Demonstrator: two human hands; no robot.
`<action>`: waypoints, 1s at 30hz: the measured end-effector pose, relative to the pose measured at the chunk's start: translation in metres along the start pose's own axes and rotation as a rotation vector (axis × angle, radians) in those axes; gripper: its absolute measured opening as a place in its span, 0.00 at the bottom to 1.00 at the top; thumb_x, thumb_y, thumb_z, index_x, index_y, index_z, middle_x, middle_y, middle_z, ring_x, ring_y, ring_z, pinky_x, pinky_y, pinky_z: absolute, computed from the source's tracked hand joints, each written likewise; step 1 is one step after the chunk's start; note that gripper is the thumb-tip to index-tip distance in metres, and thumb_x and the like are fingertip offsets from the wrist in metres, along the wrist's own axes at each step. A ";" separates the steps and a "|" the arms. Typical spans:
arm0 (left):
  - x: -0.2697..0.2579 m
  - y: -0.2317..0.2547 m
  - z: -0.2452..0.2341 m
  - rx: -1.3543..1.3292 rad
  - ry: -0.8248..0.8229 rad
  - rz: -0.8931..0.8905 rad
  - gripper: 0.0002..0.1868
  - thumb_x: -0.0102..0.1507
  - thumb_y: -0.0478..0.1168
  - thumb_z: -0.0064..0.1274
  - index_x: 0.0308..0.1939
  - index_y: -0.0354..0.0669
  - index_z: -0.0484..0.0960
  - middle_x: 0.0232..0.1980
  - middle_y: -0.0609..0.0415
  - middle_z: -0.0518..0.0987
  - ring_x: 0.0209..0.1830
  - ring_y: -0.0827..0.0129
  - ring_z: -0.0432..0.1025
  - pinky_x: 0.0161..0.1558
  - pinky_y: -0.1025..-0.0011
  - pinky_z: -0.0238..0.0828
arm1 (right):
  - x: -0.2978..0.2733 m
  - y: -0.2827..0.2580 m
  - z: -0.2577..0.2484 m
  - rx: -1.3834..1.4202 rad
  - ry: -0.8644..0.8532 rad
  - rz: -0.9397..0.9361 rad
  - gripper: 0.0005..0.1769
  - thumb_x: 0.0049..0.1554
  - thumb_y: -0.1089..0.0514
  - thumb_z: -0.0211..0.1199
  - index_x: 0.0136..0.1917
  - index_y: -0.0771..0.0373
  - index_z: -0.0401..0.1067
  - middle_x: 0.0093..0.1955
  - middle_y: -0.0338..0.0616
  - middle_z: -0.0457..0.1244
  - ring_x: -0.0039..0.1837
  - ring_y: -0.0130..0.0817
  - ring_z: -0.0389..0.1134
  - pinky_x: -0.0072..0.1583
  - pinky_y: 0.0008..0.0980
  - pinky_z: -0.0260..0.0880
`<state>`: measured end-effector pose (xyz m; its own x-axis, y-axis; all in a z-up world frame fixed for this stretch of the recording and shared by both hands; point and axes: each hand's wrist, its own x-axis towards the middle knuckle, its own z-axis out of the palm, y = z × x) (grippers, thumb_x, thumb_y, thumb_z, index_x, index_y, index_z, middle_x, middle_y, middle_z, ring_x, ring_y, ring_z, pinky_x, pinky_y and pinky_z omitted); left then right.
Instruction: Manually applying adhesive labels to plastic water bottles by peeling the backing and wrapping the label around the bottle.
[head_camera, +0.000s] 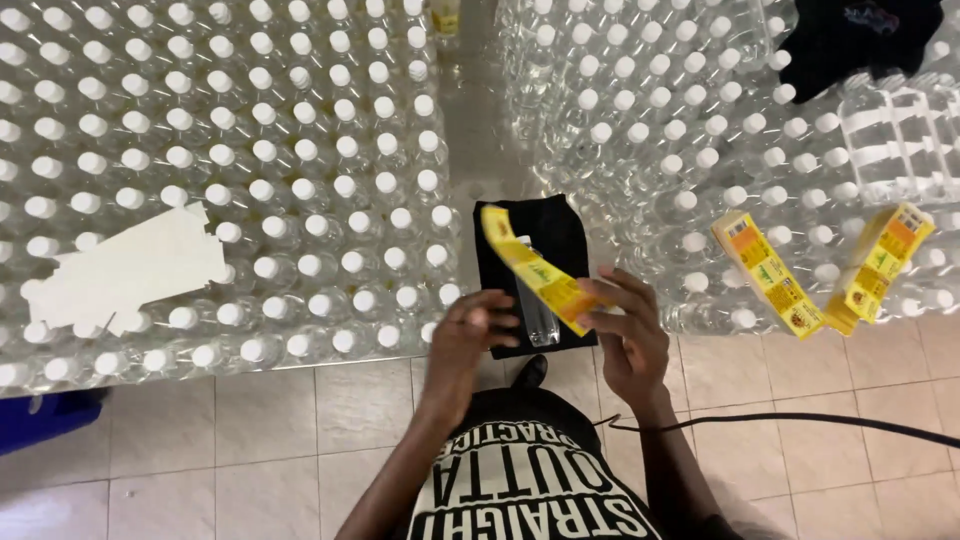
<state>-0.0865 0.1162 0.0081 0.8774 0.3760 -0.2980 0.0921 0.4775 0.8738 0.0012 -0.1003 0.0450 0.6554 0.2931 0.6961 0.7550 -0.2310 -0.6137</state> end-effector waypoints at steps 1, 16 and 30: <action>-0.001 -0.014 0.019 -0.185 -0.088 -0.127 0.27 0.71 0.54 0.55 0.66 0.38 0.81 0.54 0.43 0.85 0.48 0.57 0.81 0.52 0.58 0.83 | -0.005 0.002 -0.007 0.024 -0.059 -0.007 0.10 0.65 0.69 0.62 0.49 0.60 0.82 0.64 0.54 0.73 0.72 0.56 0.70 0.75 0.54 0.67; 0.008 -0.111 0.061 -0.215 0.026 -0.290 0.31 0.69 0.44 0.66 0.75 0.40 0.76 0.60 0.45 0.78 0.58 0.58 0.75 0.58 0.62 0.77 | -0.137 0.110 -0.040 0.979 0.119 0.935 0.33 0.62 0.62 0.60 0.79 0.65 0.60 0.74 0.57 0.65 0.71 0.46 0.70 0.71 0.50 0.71; 0.027 -0.200 0.029 -0.138 0.352 -0.304 0.27 0.63 0.41 0.76 0.59 0.32 0.79 0.46 0.46 0.80 0.42 0.60 0.80 0.47 0.66 0.87 | -0.165 0.130 0.041 0.676 0.102 1.389 0.27 0.64 0.51 0.74 0.63 0.78 0.72 0.54 0.60 0.66 0.52 0.50 0.77 0.54 0.43 0.83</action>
<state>-0.0671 0.0079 -0.1634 0.6058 0.4373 -0.6646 0.2359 0.6991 0.6750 -0.0095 -0.1406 -0.1651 0.8296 0.1416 -0.5401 -0.5583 0.1980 -0.8057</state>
